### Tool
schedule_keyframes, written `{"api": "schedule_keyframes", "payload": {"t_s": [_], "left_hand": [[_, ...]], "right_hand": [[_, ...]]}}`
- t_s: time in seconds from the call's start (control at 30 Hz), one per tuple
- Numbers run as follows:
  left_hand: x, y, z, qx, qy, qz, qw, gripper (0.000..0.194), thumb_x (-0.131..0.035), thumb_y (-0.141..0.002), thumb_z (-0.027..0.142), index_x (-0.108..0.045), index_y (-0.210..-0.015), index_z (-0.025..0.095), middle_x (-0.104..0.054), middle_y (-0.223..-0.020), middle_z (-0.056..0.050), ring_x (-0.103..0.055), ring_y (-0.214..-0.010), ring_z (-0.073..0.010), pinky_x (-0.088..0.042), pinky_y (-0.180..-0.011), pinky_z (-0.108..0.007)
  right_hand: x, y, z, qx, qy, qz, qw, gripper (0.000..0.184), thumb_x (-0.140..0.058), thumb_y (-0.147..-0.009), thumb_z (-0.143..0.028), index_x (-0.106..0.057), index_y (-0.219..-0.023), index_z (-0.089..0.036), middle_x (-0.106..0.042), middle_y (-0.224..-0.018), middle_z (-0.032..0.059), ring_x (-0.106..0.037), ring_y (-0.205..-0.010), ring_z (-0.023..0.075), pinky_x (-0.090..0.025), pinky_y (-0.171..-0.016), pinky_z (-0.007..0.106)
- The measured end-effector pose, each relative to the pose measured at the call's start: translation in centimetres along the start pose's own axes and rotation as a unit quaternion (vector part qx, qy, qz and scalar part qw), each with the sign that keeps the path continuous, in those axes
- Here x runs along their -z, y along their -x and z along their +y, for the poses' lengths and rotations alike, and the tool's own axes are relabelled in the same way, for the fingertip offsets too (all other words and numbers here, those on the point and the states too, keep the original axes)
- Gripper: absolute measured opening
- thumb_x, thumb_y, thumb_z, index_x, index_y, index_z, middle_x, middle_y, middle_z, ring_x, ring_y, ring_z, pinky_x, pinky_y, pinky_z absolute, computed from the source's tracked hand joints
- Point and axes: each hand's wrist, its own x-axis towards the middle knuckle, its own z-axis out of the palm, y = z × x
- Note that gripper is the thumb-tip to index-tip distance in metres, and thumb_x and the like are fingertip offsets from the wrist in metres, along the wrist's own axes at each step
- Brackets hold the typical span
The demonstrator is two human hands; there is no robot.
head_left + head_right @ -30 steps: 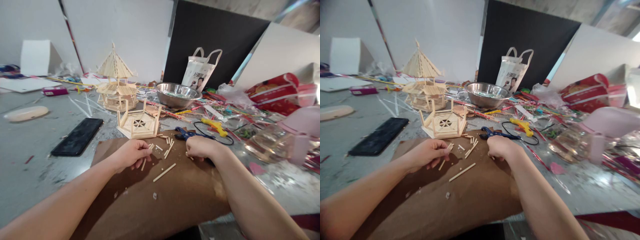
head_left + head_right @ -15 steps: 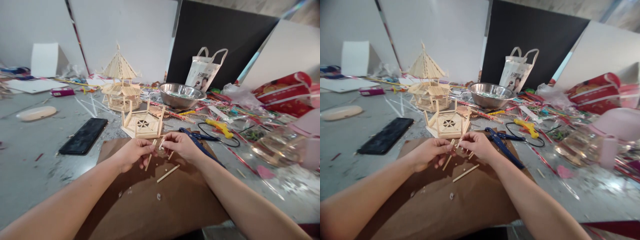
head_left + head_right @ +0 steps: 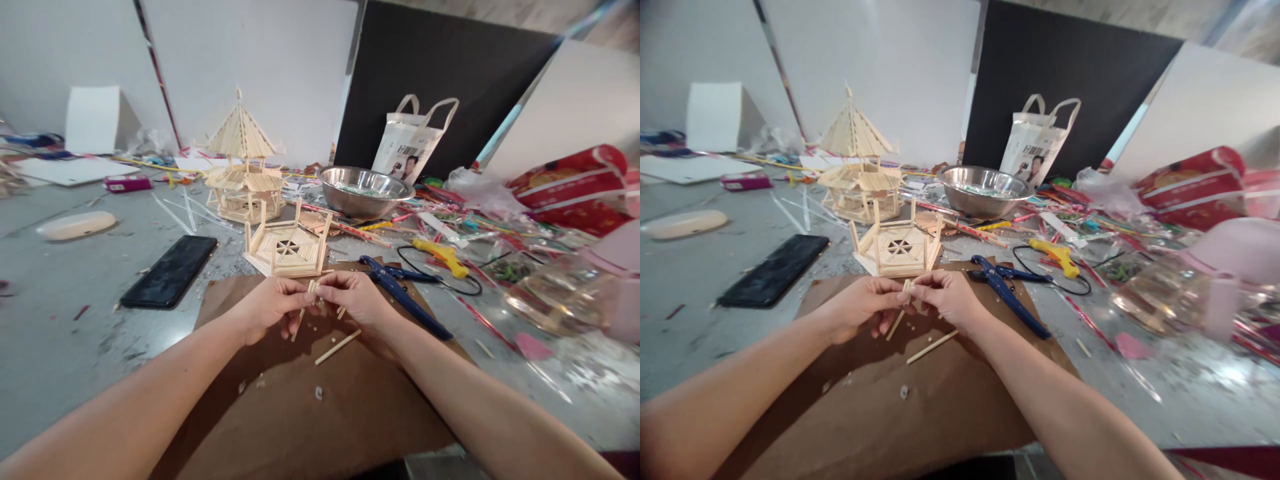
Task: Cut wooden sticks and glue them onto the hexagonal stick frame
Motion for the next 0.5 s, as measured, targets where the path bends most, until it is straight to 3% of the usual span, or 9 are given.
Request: {"api": "schedule_keyframes", "payload": {"t_s": [0.17, 0.3, 0.4, 0.5], "left_hand": [[-0.21, 0.06, 0.07, 0.001, 0.022, 0.01, 1.0, 0.024, -0.057, -0.065, 0.036, -0.057, -0.068, 0.012, -0.05, -0.047, 0.003, -0.042, -0.034, -0.0039, -0.032, -0.029, -0.014], [-0.16, -0.11, -0.25, 0.004, 0.053, 0.025, 0.998, 0.021, -0.058, -0.065, 0.034, -0.056, -0.068, 0.013, -0.047, -0.044, 0.005, -0.043, -0.035, -0.0043, -0.032, -0.03, -0.014], [-0.09, -0.22, -0.4, -0.002, 0.048, 0.028, 0.998, 0.023, -0.059, -0.063, 0.034, -0.056, -0.068, 0.012, -0.048, -0.046, 0.004, -0.043, -0.036, -0.0045, -0.032, -0.031, -0.014], [-0.09, -0.16, -0.28, -0.002, 0.039, 0.027, 0.999, 0.024, -0.059, -0.063, 0.035, -0.057, -0.069, 0.011, -0.047, -0.045, 0.004, -0.043, -0.036, -0.0048, -0.031, -0.03, -0.014]], "right_hand": [[0.16, 0.42, 0.08, 0.082, 0.098, -0.007, 0.992, 0.033, -0.058, -0.064, -0.033, -0.052, -0.092, -0.016, -0.057, -0.08, 0.0031, -0.05, -0.05, 0.007, -0.04, -0.046, 0.021], [0.21, 0.82, 0.29, 0.179, 0.277, -0.025, 0.944, 0.052, -0.06, -0.063, -0.033, -0.045, -0.11, -0.019, -0.054, -0.1, 0.006, -0.054, -0.069, 0.0119, -0.043, -0.062, 0.026], [0.13, 0.94, 0.52, 0.21, 0.337, -0.019, 0.918, 0.05, -0.055, -0.067, -0.034, -0.043, -0.113, -0.02, -0.054, -0.106, 0.0055, -0.054, -0.079, 0.0142, -0.042, -0.073, 0.028], [0.01, 1.0, 0.57, 0.212, 0.346, -0.01, 0.914, 0.045, -0.05, -0.071, -0.034, -0.043, -0.114, -0.021, -0.055, -0.106, 0.0047, -0.054, -0.086, 0.0153, -0.04, -0.078, 0.029]]}}
